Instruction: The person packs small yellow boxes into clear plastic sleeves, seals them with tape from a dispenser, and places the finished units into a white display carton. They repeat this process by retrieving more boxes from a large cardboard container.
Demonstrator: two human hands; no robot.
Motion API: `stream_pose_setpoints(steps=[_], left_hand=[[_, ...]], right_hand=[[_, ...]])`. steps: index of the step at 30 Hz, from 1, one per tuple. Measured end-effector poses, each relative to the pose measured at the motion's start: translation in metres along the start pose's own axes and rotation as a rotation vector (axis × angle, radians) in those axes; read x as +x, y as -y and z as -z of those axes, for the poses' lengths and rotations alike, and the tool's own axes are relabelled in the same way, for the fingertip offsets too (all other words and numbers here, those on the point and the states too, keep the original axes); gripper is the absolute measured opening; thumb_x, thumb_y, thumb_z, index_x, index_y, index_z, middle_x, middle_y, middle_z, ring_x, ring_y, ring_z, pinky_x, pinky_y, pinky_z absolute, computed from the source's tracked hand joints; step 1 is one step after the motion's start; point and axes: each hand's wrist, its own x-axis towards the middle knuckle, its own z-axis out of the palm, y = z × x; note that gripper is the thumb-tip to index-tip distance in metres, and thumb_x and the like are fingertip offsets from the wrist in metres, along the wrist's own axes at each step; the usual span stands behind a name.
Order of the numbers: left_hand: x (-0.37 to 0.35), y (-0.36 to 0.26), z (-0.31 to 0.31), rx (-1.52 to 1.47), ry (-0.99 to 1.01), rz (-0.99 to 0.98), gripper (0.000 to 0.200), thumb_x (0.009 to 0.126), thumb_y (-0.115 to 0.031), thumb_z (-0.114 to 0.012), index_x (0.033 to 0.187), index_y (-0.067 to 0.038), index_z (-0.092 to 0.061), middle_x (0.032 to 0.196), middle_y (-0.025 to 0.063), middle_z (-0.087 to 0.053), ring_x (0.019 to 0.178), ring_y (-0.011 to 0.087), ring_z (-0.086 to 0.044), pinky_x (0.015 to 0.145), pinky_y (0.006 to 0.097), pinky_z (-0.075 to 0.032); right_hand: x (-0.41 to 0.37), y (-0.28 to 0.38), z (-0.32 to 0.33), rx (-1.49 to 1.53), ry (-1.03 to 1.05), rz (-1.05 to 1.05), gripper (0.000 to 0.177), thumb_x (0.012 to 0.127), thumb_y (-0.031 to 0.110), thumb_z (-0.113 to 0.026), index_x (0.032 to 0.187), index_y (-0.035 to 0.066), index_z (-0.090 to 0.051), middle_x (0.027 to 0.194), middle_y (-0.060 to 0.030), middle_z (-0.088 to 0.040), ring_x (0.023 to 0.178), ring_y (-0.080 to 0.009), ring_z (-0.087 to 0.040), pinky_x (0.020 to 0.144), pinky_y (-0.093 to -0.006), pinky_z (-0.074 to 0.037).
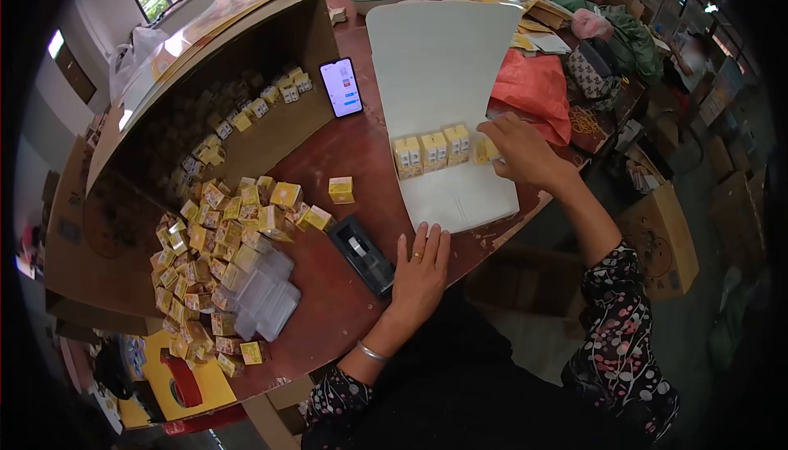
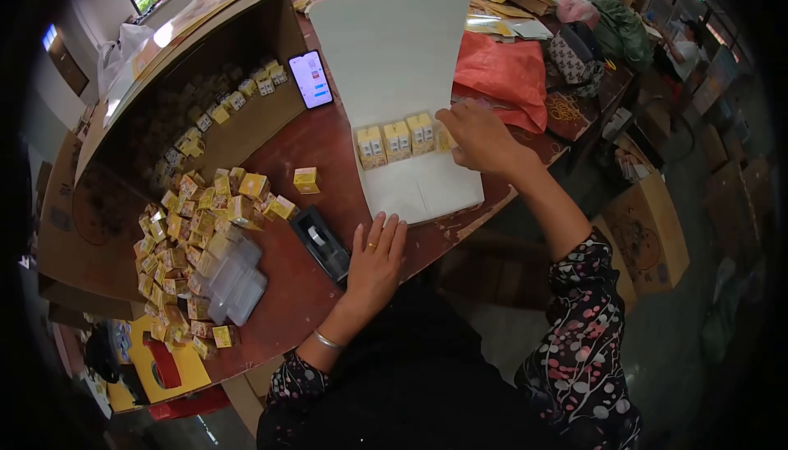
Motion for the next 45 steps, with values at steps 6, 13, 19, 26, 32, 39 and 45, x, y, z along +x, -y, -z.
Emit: stream_pose_setpoints(steps=[6, 13, 19, 26, 32, 39, 45], left_hand=[[0.007, 0.0, -0.012, -0.012, 0.114, 0.025, 0.053, 0.091, -0.012, -0.061, 0.14, 0.005, -0.052, 0.128, 0.0189, -0.058, 0.132, 0.0397, -0.052, 0.112, 0.0491, -0.043], [0.013, -0.001, -0.018, -0.096, 0.073, 0.053, 0.047, 0.089, -0.009, -0.059, 0.133, 0.007, -0.053, 0.123, 0.0205, -0.057, 0.131, 0.0428, -0.053, 0.111, 0.0465, -0.044], [0.014, -0.001, -0.014, -0.067, 0.111, 0.062, 0.044, 0.092, -0.01, -0.06, 0.132, 0.007, -0.054, 0.122, 0.0207, -0.057, 0.13, 0.0428, -0.054, 0.111, 0.0469, -0.045], [0.016, -0.009, -0.015, 0.004, 0.09, 0.059, 0.041, 0.095, -0.013, -0.059, 0.13, 0.007, -0.055, 0.12, 0.0203, -0.058, 0.13, 0.0426, -0.054, 0.11, 0.0461, -0.046], [0.013, -0.008, -0.023, 0.058, 0.071, 0.045, 0.045, 0.093, -0.016, -0.061, 0.131, 0.008, -0.054, 0.119, 0.0209, -0.057, 0.128, 0.042, -0.054, 0.11, 0.0453, -0.045], [0.01, -0.014, -0.035, 0.061, 0.017, 0.107, 0.051, 0.092, -0.015, -0.06, 0.137, 0.007, -0.051, 0.134, 0.0225, -0.055, 0.133, 0.0418, -0.05, 0.115, 0.0482, -0.04], [-0.018, 0.013, 0.044, -0.085, -0.258, 0.095, 0.05, 0.09, -0.014, -0.068, 0.136, 0.0, -0.056, 0.139, 0.0197, -0.054, 0.134, 0.0373, -0.051, 0.112, 0.0507, -0.041]], right_hand=[[0.026, -0.002, -0.018, -0.109, 0.143, -0.005, 0.065, 0.071, 0.002, -0.076, 0.131, 0.003, -0.053, 0.115, -0.0157, -0.06, 0.114, -0.0349, -0.055, 0.095, -0.0436, -0.05], [0.037, -0.015, -0.035, 0.06, -0.15, 0.148, 0.043, 0.079, 0.001, -0.071, 0.12, 0.003, -0.057, 0.11, -0.0137, -0.064, 0.114, -0.0347, -0.058, 0.093, -0.0442, -0.052], [0.019, -0.033, -0.065, 0.109, -0.246, -0.014, 0.045, 0.075, 0.009, -0.08, 0.116, 0.002, -0.061, 0.114, -0.0109, -0.065, 0.112, -0.0335, -0.061, 0.095, -0.0433, -0.052], [0.014, -0.025, -0.092, 0.029, -0.397, 0.042, 0.045, 0.078, 0.008, -0.075, 0.121, 0.001, -0.063, 0.116, -0.0106, -0.065, 0.109, -0.031, -0.062, 0.092, -0.0412, -0.053], [0.035, -0.031, -0.1, -0.05, -0.316, 0.017, 0.037, 0.08, 0.003, -0.067, 0.117, 0.002, -0.063, 0.117, -0.0116, -0.065, 0.11, -0.0315, -0.062, 0.092, -0.0414, -0.054], [0.033, -0.016, -0.12, -0.159, -0.297, -0.079, 0.037, 0.086, 0.005, -0.061, 0.123, -0.002, -0.058, 0.122, -0.0173, -0.062, 0.114, -0.0365, -0.06, 0.095, -0.0442, -0.053], [0.025, 0.031, -0.051, -0.079, -0.438, -0.111, 0.053, 0.087, 0.001, -0.069, 0.137, -0.005, -0.052, 0.138, -0.0233, -0.057, 0.128, -0.0401, -0.055, 0.105, -0.0478, -0.047]])
